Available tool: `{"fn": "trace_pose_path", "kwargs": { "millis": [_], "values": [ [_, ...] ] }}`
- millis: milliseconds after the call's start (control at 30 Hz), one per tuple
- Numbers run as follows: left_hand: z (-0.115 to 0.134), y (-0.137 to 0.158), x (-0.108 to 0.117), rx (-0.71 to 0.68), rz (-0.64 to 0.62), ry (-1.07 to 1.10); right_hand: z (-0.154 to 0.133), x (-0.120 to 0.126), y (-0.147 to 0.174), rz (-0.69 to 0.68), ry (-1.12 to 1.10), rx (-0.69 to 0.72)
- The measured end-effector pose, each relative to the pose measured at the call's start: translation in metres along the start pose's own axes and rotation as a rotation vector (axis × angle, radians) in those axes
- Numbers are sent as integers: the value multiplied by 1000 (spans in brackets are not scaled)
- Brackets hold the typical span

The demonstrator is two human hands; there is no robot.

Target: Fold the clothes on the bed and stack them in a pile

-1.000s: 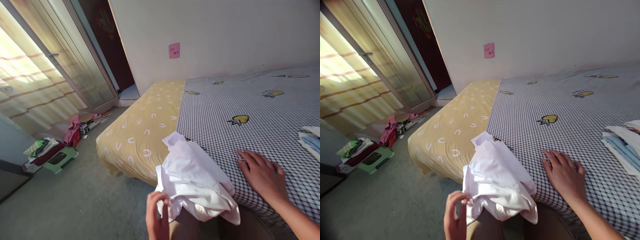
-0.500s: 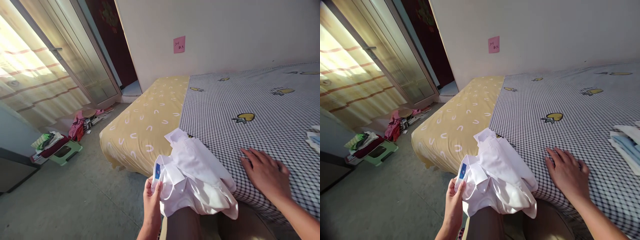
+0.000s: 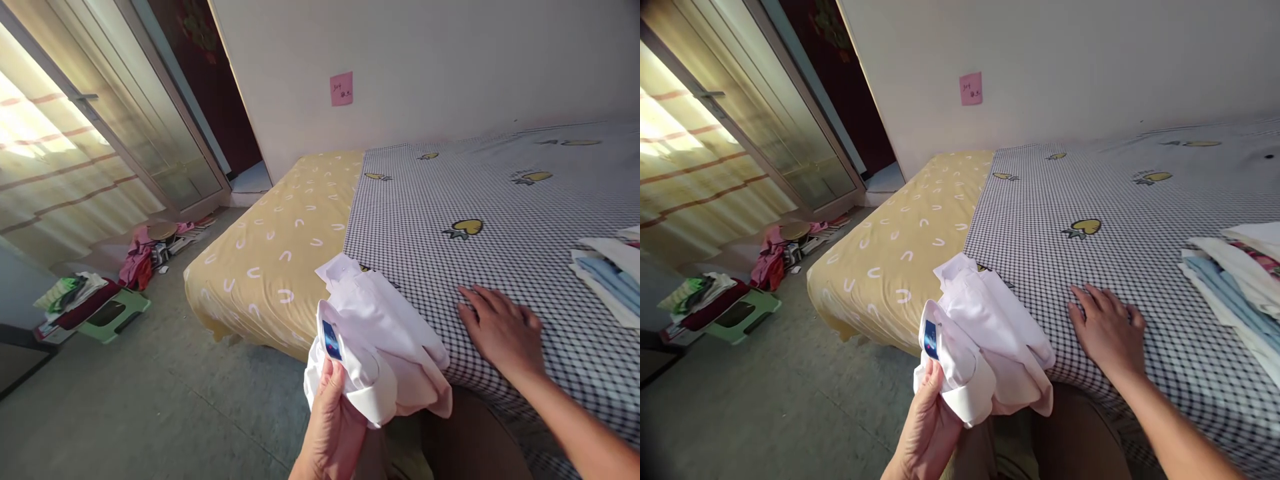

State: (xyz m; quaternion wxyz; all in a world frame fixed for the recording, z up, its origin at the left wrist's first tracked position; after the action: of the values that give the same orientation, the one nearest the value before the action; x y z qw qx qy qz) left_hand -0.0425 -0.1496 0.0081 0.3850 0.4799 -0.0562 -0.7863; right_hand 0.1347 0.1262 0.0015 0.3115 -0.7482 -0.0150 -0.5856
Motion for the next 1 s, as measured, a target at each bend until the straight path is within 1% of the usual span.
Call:
{"fn": "trace_pose_path", "kwargs": {
  "millis": [133,233,367,433,600,733,867,933,1000],
  "values": [
    [-16,-13,-12,54,-45,-46,2,-2,-1,46,-2,8],
    [-27,-29,-13,51,-33,-92,3,-4,-1,55,-8,20],
    [-43,-47,-14,85,-5,-39,4,-5,-1,53,-21,21],
    [-48,-51,-16,98,-17,-31,5,-5,0,48,-33,16],
    [-47,-52,-15,52,-41,-106,4,-2,-1,56,-51,0],
    [-44,-49,-10,16,-48,-110,1,3,0,81,-66,0],
    [-46,-46,-8,38,-88,-83,7,-2,1,79,-94,-13],
    [-45,-46,-5,32,-66,-67,13,-7,-1,53,-143,-48],
    [-45,-47,-2,68,-33,-57,20,-10,0,11,-236,-101]
  ]
}}
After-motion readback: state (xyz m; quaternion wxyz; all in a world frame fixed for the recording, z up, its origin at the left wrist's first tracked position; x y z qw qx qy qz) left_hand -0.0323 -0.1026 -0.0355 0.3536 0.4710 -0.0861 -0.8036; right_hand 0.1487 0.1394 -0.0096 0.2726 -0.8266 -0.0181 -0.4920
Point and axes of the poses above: each hand's wrist, its own y-axis away from the middle knuckle, its own x-axis out of the back of the hand, z = x × y, the point moved 7 cm from there along -y, towards the middle knuckle, and after that the axes turned 6 degrees about z, right-handed, at the moved point
